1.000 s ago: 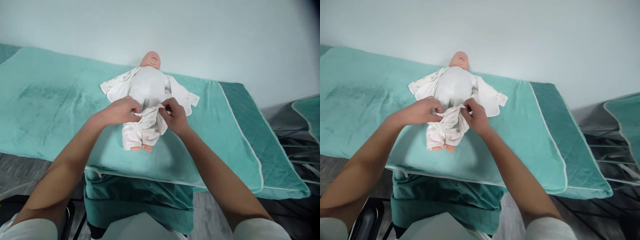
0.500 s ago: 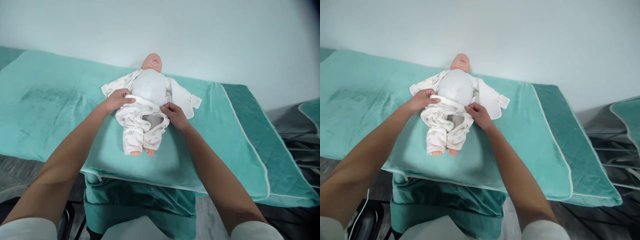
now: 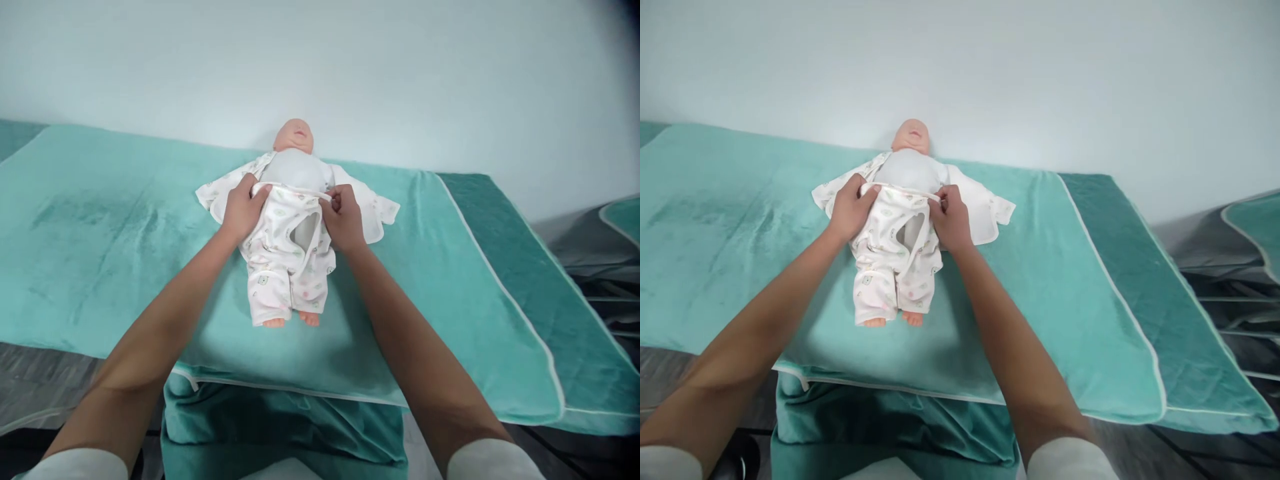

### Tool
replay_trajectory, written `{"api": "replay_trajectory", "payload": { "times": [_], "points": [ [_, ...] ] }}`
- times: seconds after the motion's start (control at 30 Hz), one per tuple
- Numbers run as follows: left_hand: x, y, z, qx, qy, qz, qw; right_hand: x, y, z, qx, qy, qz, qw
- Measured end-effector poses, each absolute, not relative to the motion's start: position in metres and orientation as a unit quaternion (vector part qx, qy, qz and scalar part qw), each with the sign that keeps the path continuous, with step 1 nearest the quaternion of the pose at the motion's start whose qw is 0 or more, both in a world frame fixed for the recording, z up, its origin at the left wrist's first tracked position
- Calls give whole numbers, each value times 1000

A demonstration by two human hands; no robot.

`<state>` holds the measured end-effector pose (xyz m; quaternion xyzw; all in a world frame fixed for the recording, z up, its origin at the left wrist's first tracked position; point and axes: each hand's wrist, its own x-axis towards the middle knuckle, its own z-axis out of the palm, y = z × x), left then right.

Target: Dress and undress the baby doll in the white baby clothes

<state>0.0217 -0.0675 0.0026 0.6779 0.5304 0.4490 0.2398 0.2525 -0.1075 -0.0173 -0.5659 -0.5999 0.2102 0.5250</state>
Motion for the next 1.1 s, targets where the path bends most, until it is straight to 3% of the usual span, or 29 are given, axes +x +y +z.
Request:
{"api": "replay_trajectory", "payload": {
  "times": [0.23, 0.4, 0.6, 0.8, 0.93, 1.03, 1.1],
  "points": [
    [27, -41, -29, 549, 568, 512, 338, 266, -83, -28, -522, -542, 385, 534],
    [14, -54, -24, 583, 518, 434, 450, 301, -92, -29, -462, -540, 546, 443],
    [-3, -68, -10, 532, 455, 356, 619, 311, -105, -19, -412, -548, 609, 399],
    [-10, -64, -17, 452, 353, 411, 708, 290, -103, -36, -439, -504, 553, 498],
    [-15, -62, -20, 400, 306, 418, 756, 274, -96, -48, -512, -492, 398, 580],
    [-17, -63, -21, 385, 301, 426, 761, 272, -89, -56, -566, -512, 280, 583],
    [-15, -63, -21, 376, 310, 433, 759, 274, -85, -61, -574, -522, 278, 567]
  ]
}}
